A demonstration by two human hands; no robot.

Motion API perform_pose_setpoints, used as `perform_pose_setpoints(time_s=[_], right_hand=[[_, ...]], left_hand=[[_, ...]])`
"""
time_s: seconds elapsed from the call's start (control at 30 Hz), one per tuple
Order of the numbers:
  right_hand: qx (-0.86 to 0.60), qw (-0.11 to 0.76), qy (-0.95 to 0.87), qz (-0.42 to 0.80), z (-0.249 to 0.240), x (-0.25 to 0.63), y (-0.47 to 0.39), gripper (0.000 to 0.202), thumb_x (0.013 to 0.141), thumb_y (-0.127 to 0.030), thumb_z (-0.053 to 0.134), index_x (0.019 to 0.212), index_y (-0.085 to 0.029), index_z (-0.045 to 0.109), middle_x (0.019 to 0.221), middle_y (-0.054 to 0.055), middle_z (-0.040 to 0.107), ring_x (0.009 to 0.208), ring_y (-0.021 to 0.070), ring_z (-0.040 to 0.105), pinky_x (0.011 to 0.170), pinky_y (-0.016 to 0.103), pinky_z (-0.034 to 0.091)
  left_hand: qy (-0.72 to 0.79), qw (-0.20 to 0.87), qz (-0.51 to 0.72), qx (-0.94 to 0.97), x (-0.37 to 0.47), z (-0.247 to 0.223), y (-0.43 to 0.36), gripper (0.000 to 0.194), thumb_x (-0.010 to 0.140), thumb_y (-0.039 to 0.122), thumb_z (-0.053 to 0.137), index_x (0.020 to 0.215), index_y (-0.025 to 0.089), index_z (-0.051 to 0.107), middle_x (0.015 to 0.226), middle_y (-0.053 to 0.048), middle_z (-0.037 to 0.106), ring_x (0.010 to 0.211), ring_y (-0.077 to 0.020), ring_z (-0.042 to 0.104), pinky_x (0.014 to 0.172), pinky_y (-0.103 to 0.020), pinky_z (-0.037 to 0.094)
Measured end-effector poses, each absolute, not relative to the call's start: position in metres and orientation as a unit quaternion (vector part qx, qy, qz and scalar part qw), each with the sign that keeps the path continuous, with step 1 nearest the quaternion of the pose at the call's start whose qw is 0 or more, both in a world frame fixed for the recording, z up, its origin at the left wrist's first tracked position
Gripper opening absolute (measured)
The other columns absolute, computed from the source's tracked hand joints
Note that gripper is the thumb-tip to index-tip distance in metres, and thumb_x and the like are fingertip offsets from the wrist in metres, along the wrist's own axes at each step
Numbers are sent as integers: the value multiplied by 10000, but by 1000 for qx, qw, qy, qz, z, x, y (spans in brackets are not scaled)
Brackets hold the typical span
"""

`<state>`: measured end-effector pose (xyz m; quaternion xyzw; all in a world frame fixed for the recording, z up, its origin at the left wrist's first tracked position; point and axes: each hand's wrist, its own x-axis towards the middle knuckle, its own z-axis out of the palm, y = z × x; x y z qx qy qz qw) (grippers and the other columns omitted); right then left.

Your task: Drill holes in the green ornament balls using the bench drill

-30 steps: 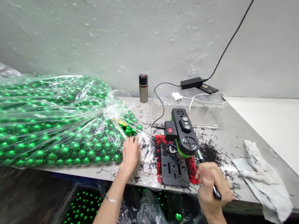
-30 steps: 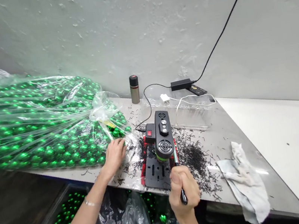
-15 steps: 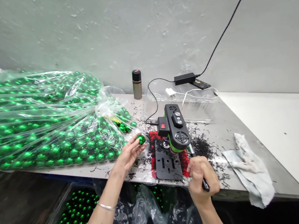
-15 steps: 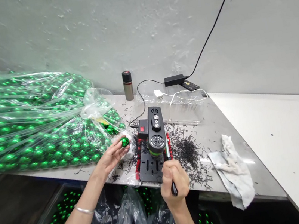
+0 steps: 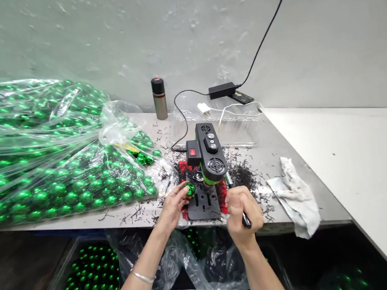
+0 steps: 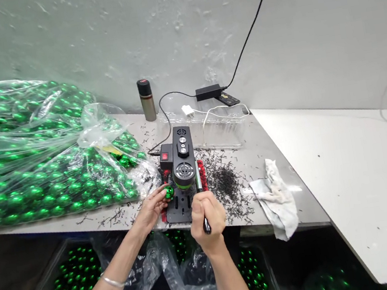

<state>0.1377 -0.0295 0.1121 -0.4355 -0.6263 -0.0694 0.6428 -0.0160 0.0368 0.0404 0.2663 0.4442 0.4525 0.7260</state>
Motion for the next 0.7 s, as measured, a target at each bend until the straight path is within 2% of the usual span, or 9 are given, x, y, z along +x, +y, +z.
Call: perform_pose_setpoints(time_s=[0.13, 0.23, 0.43, 0.53, 0.7], right_hand=[[-450, 648, -612, -58, 123, 138, -27, 295, 927, -84, 466, 660, -208, 450, 636, -25, 504, 584, 107, 498, 544, 262, 375], [-456, 645, -611, -53, 128, 138, -26, 287, 930, -100, 480, 663, -206, 465, 639, -26, 511, 579, 105, 501, 544, 262, 376], [-455, 639, -617, -60, 127, 139, -28, 274, 929, -103, 475, 678, -212, 465, 643, -22, 520, 585, 113, 512, 554, 267, 395], [-454, 632, -625, -64, 126, 139, -29, 267, 922, -80, 470, 689, -211, 462, 649, -23, 525, 590, 108, 515, 551, 257, 394], [-456, 632, -623, -69, 123, 139, -29, 256, 922, -89, 463, 697, -210, 480, 650, -18, 534, 586, 112, 517, 545, 262, 397]], left_hand=[[455, 676, 453, 361, -10, 29, 33, 448, 700, 369, 829, 1074, 147, 718, 1052, -93, 743, 854, -160, 683, 733, -258, 549], [452, 620, 433, 472, -3, 25, 32, 429, 720, 373, 797, 1070, 148, 691, 1011, -87, 747, 933, -201, 686, 818, -314, 553], [486, 401, 374, 681, 4, 27, 27, 334, 814, 319, 712, 1132, 217, 703, 1049, -74, 734, 990, -244, 664, 917, -399, 526], [480, 332, 354, 731, 0, 26, 26, 340, 841, 333, 701, 1156, 205, 703, 1025, -89, 720, 988, -258, 650, 914, -414, 522], [422, 283, 352, 786, -7, 20, 25, 324, 906, 369, 657, 1179, 198, 685, 1030, -102, 725, 977, -258, 646, 904, -409, 505]])
